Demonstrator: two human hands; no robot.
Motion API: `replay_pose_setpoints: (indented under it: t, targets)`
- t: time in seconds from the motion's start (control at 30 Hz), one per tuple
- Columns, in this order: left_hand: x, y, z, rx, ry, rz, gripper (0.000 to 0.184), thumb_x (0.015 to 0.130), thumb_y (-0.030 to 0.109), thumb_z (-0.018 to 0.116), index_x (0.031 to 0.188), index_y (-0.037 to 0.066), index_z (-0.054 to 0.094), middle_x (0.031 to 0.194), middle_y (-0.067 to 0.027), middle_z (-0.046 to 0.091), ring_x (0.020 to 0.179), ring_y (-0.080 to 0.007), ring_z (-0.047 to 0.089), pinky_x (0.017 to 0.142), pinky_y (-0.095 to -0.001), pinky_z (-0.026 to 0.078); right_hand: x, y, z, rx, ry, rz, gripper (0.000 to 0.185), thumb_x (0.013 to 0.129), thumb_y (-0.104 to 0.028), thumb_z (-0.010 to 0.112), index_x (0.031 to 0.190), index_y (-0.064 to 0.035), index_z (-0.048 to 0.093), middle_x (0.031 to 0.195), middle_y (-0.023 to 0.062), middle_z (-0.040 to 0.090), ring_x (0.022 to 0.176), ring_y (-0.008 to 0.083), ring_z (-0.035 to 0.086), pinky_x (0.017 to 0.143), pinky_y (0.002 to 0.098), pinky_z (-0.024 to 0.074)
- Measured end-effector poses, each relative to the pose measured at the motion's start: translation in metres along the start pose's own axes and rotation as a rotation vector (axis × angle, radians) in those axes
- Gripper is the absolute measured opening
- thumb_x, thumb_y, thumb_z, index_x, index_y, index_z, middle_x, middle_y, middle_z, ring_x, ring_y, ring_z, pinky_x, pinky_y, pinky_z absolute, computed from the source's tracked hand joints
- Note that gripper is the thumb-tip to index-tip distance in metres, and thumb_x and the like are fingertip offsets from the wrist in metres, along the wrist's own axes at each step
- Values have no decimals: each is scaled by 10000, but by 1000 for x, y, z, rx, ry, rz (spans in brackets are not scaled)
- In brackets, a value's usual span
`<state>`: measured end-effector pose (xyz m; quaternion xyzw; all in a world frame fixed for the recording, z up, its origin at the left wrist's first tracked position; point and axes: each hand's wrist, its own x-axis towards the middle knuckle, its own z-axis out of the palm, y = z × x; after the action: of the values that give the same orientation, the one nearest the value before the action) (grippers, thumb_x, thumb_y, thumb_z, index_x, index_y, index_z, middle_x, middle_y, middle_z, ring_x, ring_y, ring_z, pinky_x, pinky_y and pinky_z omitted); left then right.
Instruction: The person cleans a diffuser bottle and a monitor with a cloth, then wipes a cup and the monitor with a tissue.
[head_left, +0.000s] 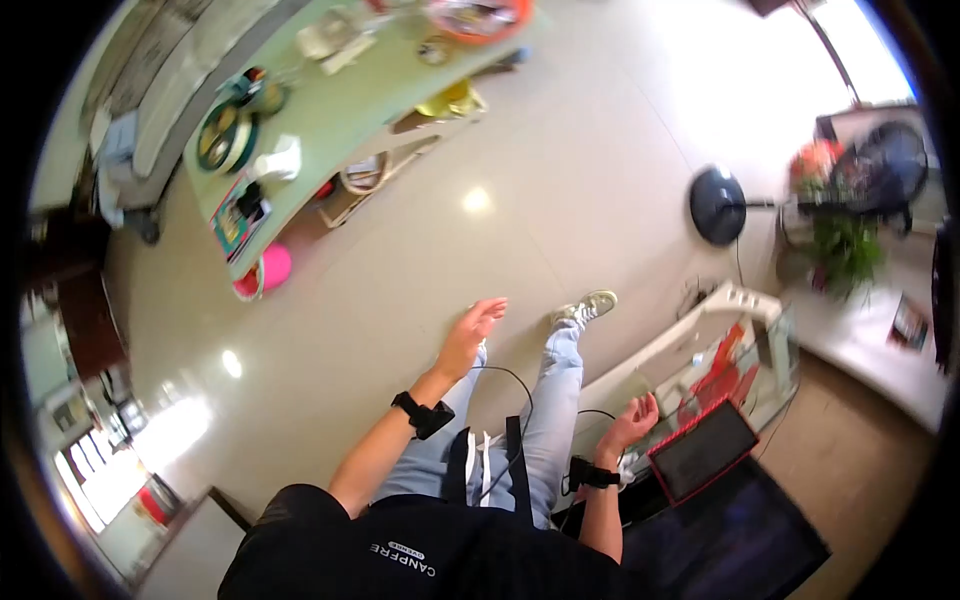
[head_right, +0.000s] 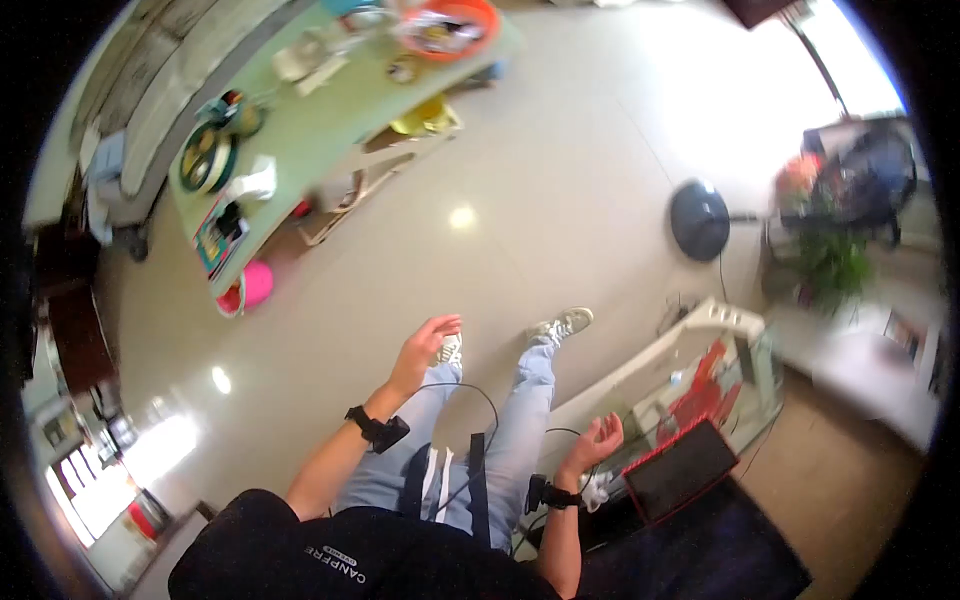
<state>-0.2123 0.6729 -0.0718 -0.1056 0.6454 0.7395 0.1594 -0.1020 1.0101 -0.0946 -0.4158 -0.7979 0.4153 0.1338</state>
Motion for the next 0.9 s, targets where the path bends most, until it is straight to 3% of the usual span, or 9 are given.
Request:
replay_pose_setpoints:
  t: [0.13, 0.27, 0.43, 0.67, 0.73, 0.9]
  targets:
    - [-46, 18, -91, -91, 309, 53, 536, 983, 388, 438, 1305, -35, 502, 1220, -149, 601, 1122, -216, 582, 1035, -361, 397, -22, -110, 76, 129, -401, -172, 260, 907, -36, 572, 1165, -5, 565, 1109, 73, 569, 1020, 166, 566, 911, 316, 456]
    - [-69, -3, -164, -106, 508, 25, 520, 991, 397, 447, 1317, -5, 503, 1203, -148, 606, 1111, -204, 576, 1026, -373, 398, -62, -168, 158, 180, -673, -298, 207, 901, 21, 554, 1104, -3, 588, 1047, 59, 602, 924, 145, 598, 847, 280, 479]
    - [-61, -10, -232, -124, 668, -18, 517, 993, 408, 472, 1340, 26, 488, 1212, -156, 598, 1113, -221, 575, 1029, -387, 408, -120, -208, 252, 184, -944, -284, 171, 897, 53, 546, 1049, -3, 601, 1013, 54, 614, 900, 136, 612, 812, 273, 490]
    - [26, -50, -330, -105, 983, -114, 491, 943, 155, 628, 1375, 50, 418, 1244, -161, 578, 1104, -221, 588, 974, -350, 460, -149, -247, 385, 156, -1202, -195, 133, 900, 29, 576, 1020, 7, 628, 947, 53, 656, 848, 124, 610, 792, 261, 484]
    - [62, -53, -370, -74, 1094, -113, 543, 917, 127, 662, 1382, 54, 392, 1216, -162, 585, 1111, -235, 586, 965, -350, 467, -149, -267, 422, 125, -1265, -162, 137, 897, 20, 586, 1027, 8, 631, 931, 50, 659, 846, 122, 606, 788, 257, 482]
    - [145, -42, -456, -50, 1259, -9, 695, 859, 167, 730, 1409, 36, 325, 1339, -183, 486, 1200, -256, 523, 975, -375, 458, -158, -334, 517, 13, -1440, -269, 121, 926, -32, 587, 1033, 13, 621, 930, 37, 652, 826, 92, 589, 772, 249, 485]
